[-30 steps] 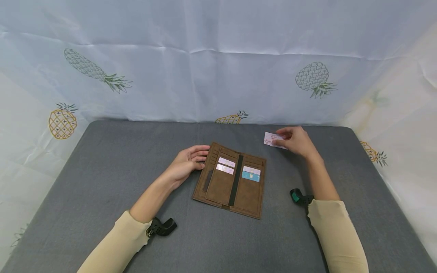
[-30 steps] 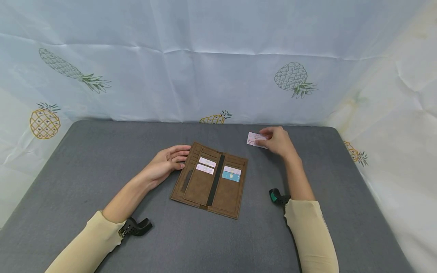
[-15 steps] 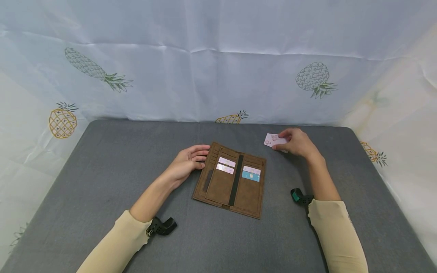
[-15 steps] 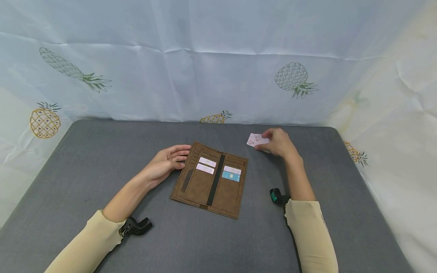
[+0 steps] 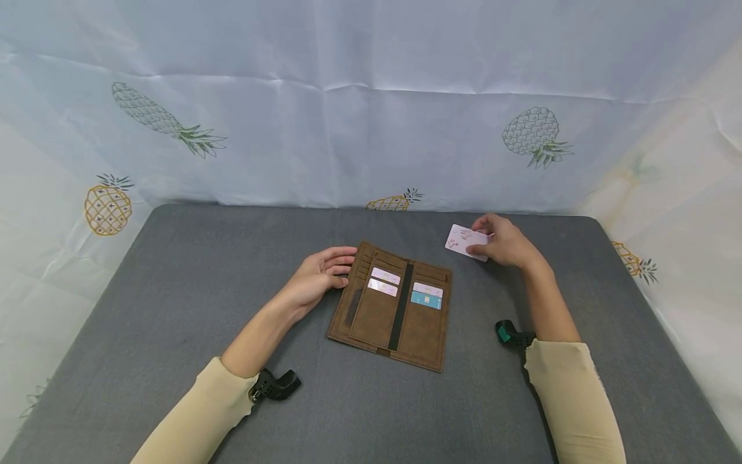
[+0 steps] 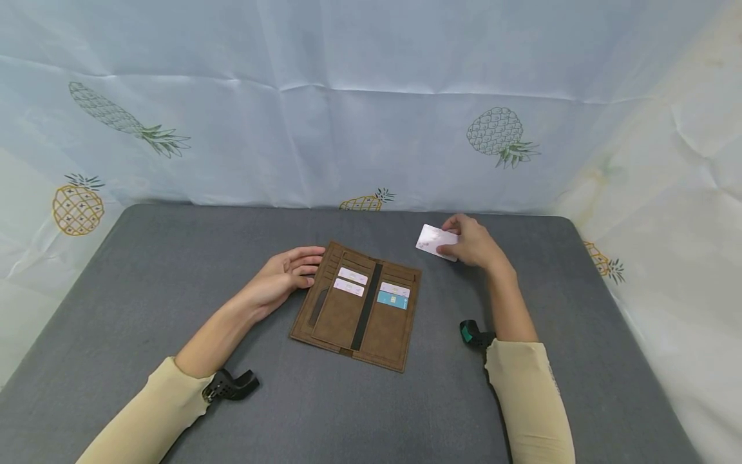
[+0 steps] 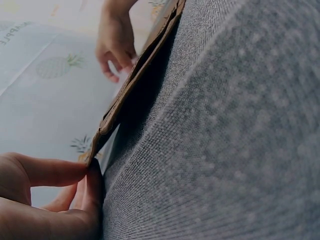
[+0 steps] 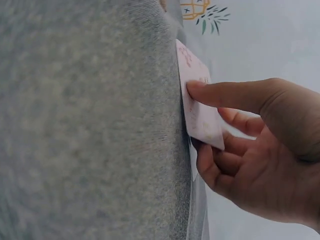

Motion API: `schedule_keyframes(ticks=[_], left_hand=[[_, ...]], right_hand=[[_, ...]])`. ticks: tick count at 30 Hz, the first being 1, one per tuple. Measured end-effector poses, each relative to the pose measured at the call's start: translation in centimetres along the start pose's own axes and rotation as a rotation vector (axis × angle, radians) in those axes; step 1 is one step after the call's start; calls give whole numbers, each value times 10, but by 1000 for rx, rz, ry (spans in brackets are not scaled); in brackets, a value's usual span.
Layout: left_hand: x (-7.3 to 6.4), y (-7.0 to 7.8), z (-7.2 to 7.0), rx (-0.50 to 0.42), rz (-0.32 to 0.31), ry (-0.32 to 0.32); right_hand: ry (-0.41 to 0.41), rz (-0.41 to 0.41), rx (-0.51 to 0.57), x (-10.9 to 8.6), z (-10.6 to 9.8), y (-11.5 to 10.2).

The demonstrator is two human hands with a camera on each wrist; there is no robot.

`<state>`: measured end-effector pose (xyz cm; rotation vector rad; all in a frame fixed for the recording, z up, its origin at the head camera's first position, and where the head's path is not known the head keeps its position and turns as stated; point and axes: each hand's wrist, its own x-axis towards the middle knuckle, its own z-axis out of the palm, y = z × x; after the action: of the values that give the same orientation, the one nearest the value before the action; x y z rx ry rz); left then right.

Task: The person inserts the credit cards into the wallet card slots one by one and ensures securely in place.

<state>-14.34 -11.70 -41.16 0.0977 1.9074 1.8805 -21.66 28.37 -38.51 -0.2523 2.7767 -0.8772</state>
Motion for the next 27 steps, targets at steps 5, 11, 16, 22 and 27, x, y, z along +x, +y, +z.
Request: schedule_keyframes(ticks=[5,11,16,22,27], left_hand=[[0,0,0,3,2,-1],[-1,0,0,6,4,-1],[0,0,1,3,3,2],[0,0,1,-3,5,3],[0,1,1,-1,5,4]], right_hand=[[35,-93,79,1,-2,0],[61,-52,265,-2,-3,-6],[75,-1,390,-2,-4,-7],[92,14,526,-2,-4,-10],[105,21,603,-1,-2,-14]])
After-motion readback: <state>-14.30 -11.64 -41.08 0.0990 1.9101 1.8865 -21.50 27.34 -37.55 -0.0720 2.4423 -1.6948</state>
